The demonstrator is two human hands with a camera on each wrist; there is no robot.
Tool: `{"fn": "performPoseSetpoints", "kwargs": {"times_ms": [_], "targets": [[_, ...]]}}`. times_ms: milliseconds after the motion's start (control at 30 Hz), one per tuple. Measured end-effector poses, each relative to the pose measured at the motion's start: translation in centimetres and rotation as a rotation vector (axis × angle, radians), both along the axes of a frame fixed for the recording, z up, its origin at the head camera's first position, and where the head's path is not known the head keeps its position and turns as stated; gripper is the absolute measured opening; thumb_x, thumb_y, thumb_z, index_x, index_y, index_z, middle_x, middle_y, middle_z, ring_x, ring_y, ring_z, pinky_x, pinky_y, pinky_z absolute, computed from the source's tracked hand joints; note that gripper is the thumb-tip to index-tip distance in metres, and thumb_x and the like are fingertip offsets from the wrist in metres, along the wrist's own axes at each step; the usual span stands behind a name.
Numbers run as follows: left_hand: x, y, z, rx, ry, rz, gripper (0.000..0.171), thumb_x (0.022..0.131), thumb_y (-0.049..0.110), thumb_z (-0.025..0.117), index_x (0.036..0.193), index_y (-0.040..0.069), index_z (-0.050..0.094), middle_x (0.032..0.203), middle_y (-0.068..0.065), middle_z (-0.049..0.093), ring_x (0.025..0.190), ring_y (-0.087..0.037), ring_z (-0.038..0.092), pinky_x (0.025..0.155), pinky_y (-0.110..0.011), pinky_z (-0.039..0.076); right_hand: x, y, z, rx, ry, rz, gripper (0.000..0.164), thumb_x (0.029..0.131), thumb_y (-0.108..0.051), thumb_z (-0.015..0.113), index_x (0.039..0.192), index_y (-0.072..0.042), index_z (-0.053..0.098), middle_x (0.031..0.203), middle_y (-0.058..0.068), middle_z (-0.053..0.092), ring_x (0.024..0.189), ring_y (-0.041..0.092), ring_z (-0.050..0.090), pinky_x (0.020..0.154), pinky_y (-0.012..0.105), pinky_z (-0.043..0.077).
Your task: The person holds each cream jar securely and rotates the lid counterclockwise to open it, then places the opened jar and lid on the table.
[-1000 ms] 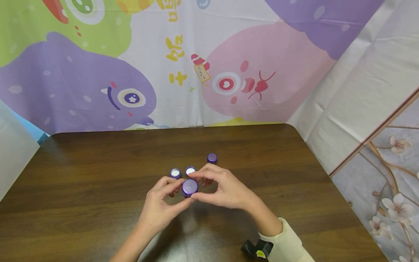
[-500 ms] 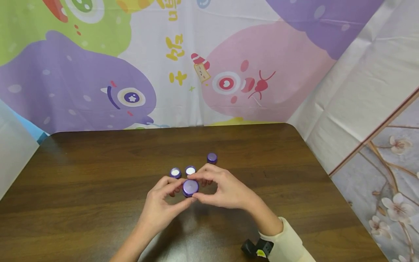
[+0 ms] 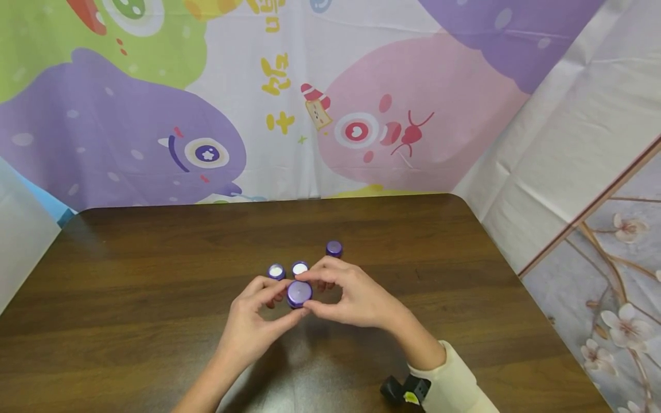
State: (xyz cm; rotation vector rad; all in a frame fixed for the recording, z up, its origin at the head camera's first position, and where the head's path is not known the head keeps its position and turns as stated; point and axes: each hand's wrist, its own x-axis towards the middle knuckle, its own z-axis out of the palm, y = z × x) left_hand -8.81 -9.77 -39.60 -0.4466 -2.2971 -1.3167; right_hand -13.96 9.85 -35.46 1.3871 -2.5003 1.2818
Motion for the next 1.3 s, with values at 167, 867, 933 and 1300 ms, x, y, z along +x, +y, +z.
{"fn": "performPoseSetpoints", "kwargs": {"times_ms": [167,867,933,1300], "targets": [[0.06,-0.09,0.08,-0.006,-0.001,0.001,0.039,0.064,0.010,0.085,0.101,0.010,0.072,0.089,0.007,0.060,0.077,-0.009,0.055,0.065,-0.021,0.046,-0.04,-0.03,0.06,-0.020,0.005,-0.003,0.041,0.077,-0.013,0.076,0.116,-0.007,0.064,0.102,0.002,0.062,0.084,0.018,0.060,0.075,0.024,0.052],[0.11,-0.10,0.04,-0.008,0.003,0.004,0.038,0.064,0.010,0.085,0.100,0.009,0.072,0.088,0.007,0.059,0.077,-0.008,0.053,0.065,-0.020,0.046,0.07,-0.12,0.12,-0.033,0.022,-0.013,0.040,0.074,-0.015,0.079,0.111,-0.007,0.067,0.099,0.002,0.063,0.082,0.016,0.060,0.075,0.022,0.052],[0.11,-0.12,0.06,-0.006,-0.003,0.004,0.039,0.064,0.009,0.085,0.101,0.009,0.072,0.088,0.007,0.059,0.077,-0.008,0.053,0.065,-0.020,0.046,0.06,-0.18,0.03,-0.051,0.015,-0.029,0.039,0.073,-0.016,0.081,0.108,-0.008,0.068,0.096,0.001,0.063,0.081,0.015,0.060,0.073,0.022,0.052],[0.15,-0.08,0.02,-0.010,-0.002,0.004,0.038,0.065,0.012,0.085,0.101,0.010,0.072,0.087,0.007,0.059,0.076,-0.010,0.055,0.065,-0.020,0.046,-0.01,-0.15,0.13,0.013,0.036,0.028,0.037,0.078,-0.009,0.073,0.115,-0.005,0.065,0.104,0.005,0.062,0.088,0.015,0.062,0.078,0.021,0.053]]}}
